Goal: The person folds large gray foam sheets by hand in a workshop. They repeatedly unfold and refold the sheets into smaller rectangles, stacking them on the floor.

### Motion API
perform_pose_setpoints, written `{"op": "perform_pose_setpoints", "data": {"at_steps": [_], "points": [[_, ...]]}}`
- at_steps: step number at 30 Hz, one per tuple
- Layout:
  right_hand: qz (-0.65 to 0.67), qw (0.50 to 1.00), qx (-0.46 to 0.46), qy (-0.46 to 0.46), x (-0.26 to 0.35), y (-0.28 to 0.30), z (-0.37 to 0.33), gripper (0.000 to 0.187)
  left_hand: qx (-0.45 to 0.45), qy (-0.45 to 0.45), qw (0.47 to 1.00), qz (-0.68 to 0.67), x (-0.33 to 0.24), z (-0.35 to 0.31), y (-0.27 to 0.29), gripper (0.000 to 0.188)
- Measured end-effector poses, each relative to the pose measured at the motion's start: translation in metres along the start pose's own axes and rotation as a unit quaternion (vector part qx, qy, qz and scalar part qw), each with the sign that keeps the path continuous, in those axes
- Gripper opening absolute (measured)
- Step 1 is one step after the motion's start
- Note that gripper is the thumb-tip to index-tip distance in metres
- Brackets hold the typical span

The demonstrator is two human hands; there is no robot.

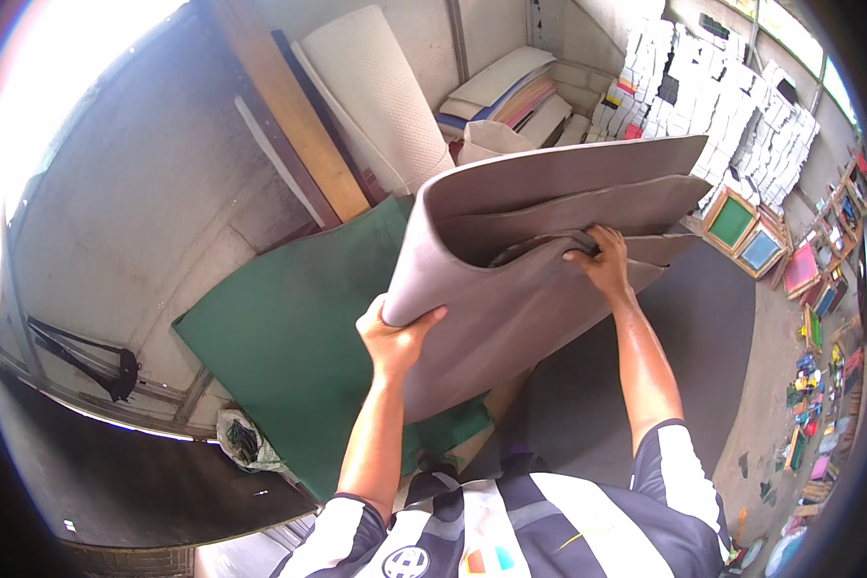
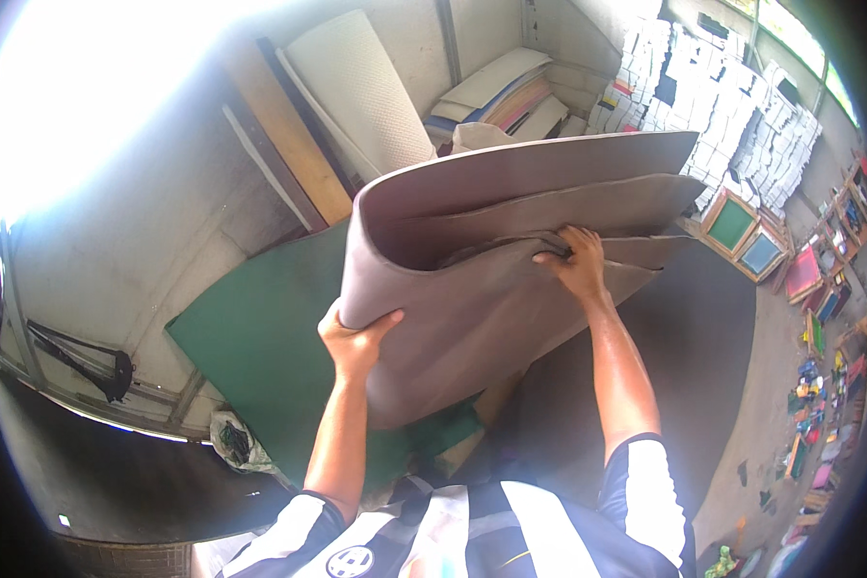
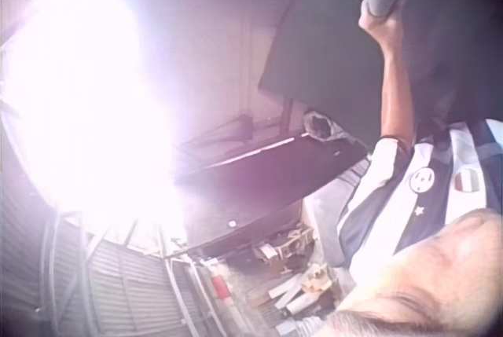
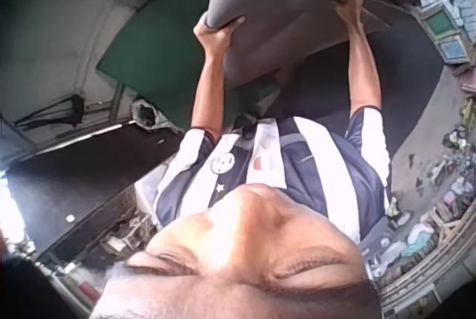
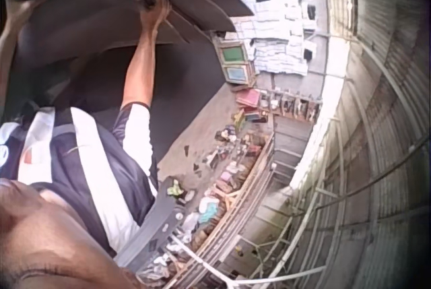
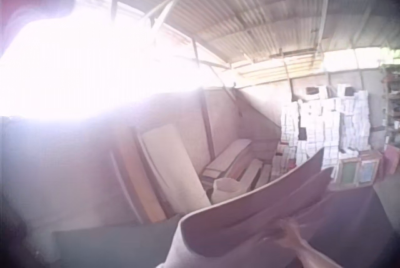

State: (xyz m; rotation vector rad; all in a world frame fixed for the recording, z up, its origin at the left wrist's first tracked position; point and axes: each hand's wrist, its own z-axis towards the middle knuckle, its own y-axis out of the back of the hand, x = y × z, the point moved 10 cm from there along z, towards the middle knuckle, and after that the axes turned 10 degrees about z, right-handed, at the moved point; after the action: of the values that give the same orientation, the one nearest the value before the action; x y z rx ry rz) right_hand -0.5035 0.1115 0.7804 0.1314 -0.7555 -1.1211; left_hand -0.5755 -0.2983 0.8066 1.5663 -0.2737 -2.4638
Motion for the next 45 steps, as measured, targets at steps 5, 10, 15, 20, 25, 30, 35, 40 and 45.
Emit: {"op": "perform_pose_setpoints", "data": {"at_steps": [5, 10, 15, 20, 25, 30, 35, 40, 45], "points": [[-0.022, 0.998, -0.048, -0.043, 0.046, 0.038, 0.033, 0.058, 0.001, -0.051, 0.998, -0.035, -0.049, 0.029, 0.033, 0.039], [0.047, 0.989, -0.109, 0.088, 0.171, 0.032, 0.118, 0.051, -0.089, -0.078, 0.987, -0.112, -0.077, 0.086, 0.146, 0.037], [0.098, 0.974, -0.091, 0.185, 0.319, -0.048, 0.201, 0.052, -0.24, -0.127, 0.949, -0.163, -0.063, 0.115, 0.306, 0.04], [0.146, 0.965, -0.001, 0.218, 0.459, -0.163, 0.248, 0.052, -0.35, -0.115, 0.919, -0.141, -0.041, 0.108, 0.439, 0.037], [0.179, 0.938, 0.103, 0.279, 0.521, -0.291, 0.257, 0.058, -0.426, -0.079, 0.899, -0.059, 0.017, 0.11, 0.51, 0.034], [0.185, 0.929, 0.144, 0.287, 0.507, -0.422, 0.218, 0.061, -0.407, -0.071, 0.91, -0.017, 0.092, 0.121, 0.532, 0.03], [0.153, 0.951, 0.183, 0.195, 0.451, -0.473, 0.191, 0.054, -0.361, -0.041, 0.931, 0.043, 0.129, 0.153, 0.513, 0.027], [0.07, 0.958, 0.147, 0.237, 0.439, -0.475, 0.202, 0.048, -0.337, -0.045, 0.939, 0.05, 0.151, 0.2, 0.512, 0.028], [0.101, 0.959, 0.171, 0.202, 0.465, -0.493, 0.192, 0.045, -0.356, -0.045, 0.931, 0.061, 0.157, 0.191, 0.537, 0.028]]}}
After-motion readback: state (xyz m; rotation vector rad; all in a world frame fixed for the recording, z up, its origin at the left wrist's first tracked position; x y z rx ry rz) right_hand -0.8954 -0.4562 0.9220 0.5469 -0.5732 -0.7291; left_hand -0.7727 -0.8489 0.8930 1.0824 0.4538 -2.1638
